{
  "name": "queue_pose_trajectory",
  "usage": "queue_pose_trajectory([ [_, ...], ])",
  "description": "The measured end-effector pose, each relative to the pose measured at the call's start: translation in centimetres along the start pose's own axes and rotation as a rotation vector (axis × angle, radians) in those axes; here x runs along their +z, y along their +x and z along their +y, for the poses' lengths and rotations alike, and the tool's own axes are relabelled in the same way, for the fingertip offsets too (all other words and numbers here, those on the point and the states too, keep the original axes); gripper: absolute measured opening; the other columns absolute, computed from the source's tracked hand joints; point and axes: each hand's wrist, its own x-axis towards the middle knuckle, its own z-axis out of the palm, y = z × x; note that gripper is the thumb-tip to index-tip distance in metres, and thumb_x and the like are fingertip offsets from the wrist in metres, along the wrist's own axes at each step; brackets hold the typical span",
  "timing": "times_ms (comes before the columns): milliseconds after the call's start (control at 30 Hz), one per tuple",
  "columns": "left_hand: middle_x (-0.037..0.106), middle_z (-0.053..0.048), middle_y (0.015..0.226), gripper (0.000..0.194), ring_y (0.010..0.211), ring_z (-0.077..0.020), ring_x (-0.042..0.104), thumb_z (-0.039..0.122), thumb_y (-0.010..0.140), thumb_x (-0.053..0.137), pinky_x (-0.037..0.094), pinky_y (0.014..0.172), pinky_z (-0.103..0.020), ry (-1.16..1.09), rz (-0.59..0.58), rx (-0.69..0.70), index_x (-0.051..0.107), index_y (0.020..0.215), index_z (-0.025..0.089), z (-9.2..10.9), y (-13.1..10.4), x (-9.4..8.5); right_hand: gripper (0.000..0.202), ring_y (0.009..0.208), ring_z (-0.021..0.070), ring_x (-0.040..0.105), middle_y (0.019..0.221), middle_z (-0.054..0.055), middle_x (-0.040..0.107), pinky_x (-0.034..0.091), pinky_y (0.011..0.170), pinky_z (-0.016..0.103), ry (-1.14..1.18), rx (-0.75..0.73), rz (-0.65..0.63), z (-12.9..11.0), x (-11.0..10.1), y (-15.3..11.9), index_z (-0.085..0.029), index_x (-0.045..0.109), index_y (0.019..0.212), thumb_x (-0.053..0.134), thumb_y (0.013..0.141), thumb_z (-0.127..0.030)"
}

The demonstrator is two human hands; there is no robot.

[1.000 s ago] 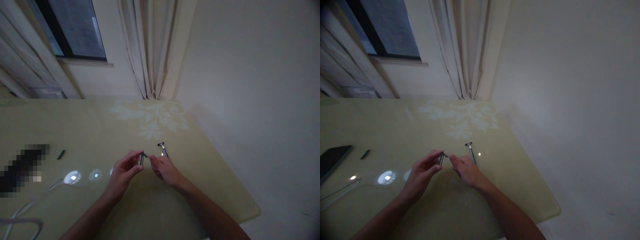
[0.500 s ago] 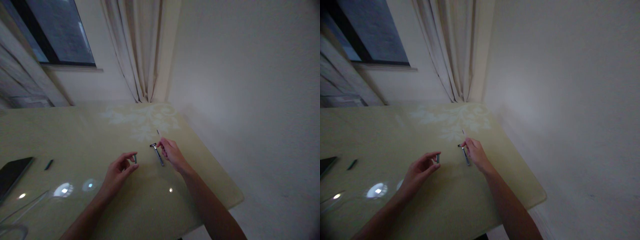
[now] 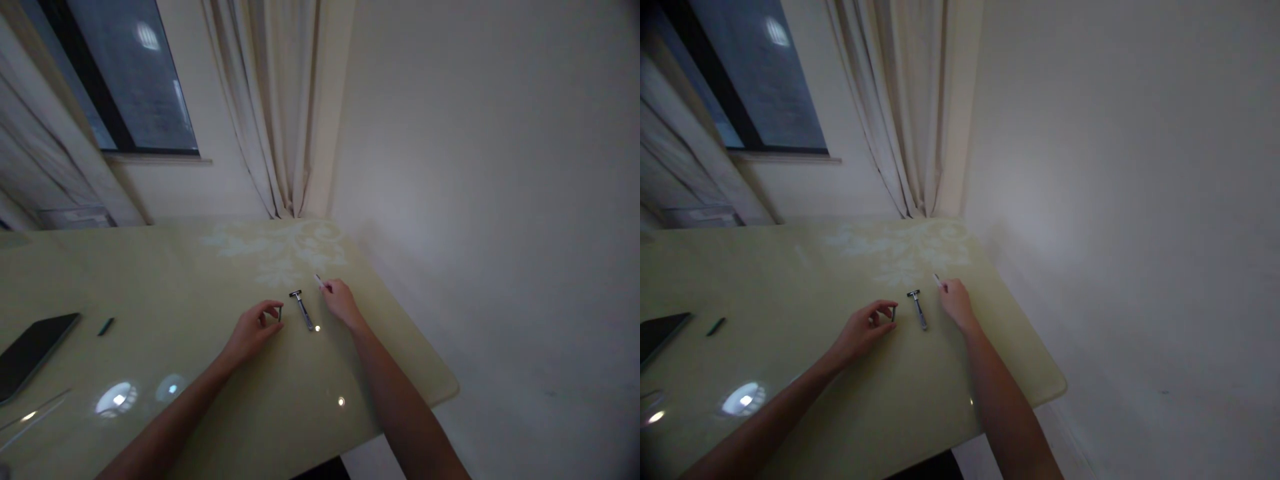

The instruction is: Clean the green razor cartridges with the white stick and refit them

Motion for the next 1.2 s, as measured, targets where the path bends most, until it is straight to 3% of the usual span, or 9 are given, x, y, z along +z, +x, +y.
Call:
queue_pose_trajectory([
  [167, 0.08, -0.006, 0.098, 0.043, 0.069, -0.0204, 0.066, 0.032, 0.077, 0.077, 0.053, 0.069, -0.033, 0.116, -0.042, -0.019, 0.078, 0.118, 0.019, 0.3, 2.5, 1.1, 0.018, 0.082, 0.0224, 0.067, 0.09, 0.01, 0.077, 0.039, 0.068, 0.028, -0.047, 0.022, -0.003, -0.3, 0.7, -0.3, -0.017, 0.08, 0.088, 0.065, 0.097, -0.02],
  [333, 0.08, -0.009, 0.105, 0.042, 0.098, -0.0297, 0.072, 0.033, 0.074, 0.086, 0.052, 0.088, -0.037, 0.26, -0.055, -0.01, 0.084, 0.115, 0.024, 0.9, 4.5, 2.3, 0.014, 0.082, 0.0221, 0.069, 0.09, 0.01, 0.079, 0.039, 0.067, 0.027, -0.073, 0.054, 0.0, -0.1, 0.7, -0.3, -0.018, 0.08, 0.087, 0.067, 0.093, -0.016],
  [500, 0.078, -0.012, 0.117, 0.042, 0.113, -0.0357, 0.069, 0.041, 0.081, 0.084, 0.05, 0.095, -0.043, 0.359, -0.058, -0.029, 0.083, 0.121, 0.029, 1.3, 5.9, 3.3, 0.01, 0.084, 0.0212, 0.072, 0.093, 0.009, 0.081, 0.042, 0.07, 0.026, -0.079, 0.084, 0.013, 0.2, 0.5, -0.1, -0.017, 0.08, 0.093, 0.07, 0.092, -0.015],
  [700, 0.076, -0.01, 0.12, 0.042, 0.115, -0.0323, 0.068, 0.042, 0.084, 0.082, 0.049, 0.099, -0.041, 0.416, -0.094, -0.026, 0.082, 0.125, 0.032, 1.1, 5.5, 2.5, 0.008, 0.083, 0.0194, 0.073, 0.093, 0.007, 0.082, 0.044, 0.07, 0.024, -0.079, 0.088, 0.001, -0.1, 0.6, -0.5, -0.018, 0.079, 0.095, 0.074, 0.089, -0.016],
  [833, 0.074, -0.01, 0.126, 0.041, 0.123, -0.0358, 0.065, 0.045, 0.087, 0.079, 0.046, 0.102, -0.047, 0.451, -0.09, -0.062, 0.081, 0.126, 0.034, 1.2, 4.8, 1.8, 0.008, 0.082, 0.0195, 0.073, 0.091, 0.007, 0.082, 0.043, 0.07, 0.025, -0.082, 0.081, -0.009, -0.6, 0.9, -0.9, -0.018, 0.079, 0.094, 0.075, 0.087, -0.015],
  [1200, 0.072, -0.011, 0.128, 0.039, 0.124, -0.0363, 0.063, 0.047, 0.091, 0.074, 0.042, 0.102, -0.048, 0.468, -0.059, -0.045, 0.079, 0.128, 0.035, 0.8, 4.1, 2.0, 0.007, 0.081, 0.0195, 0.073, 0.09, 0.007, 0.082, 0.044, 0.07, 0.026, -0.079, 0.082, -0.001, -1.3, 0.8, -1.3, -0.018, 0.08, 0.095, 0.077, 0.089, -0.018],
])
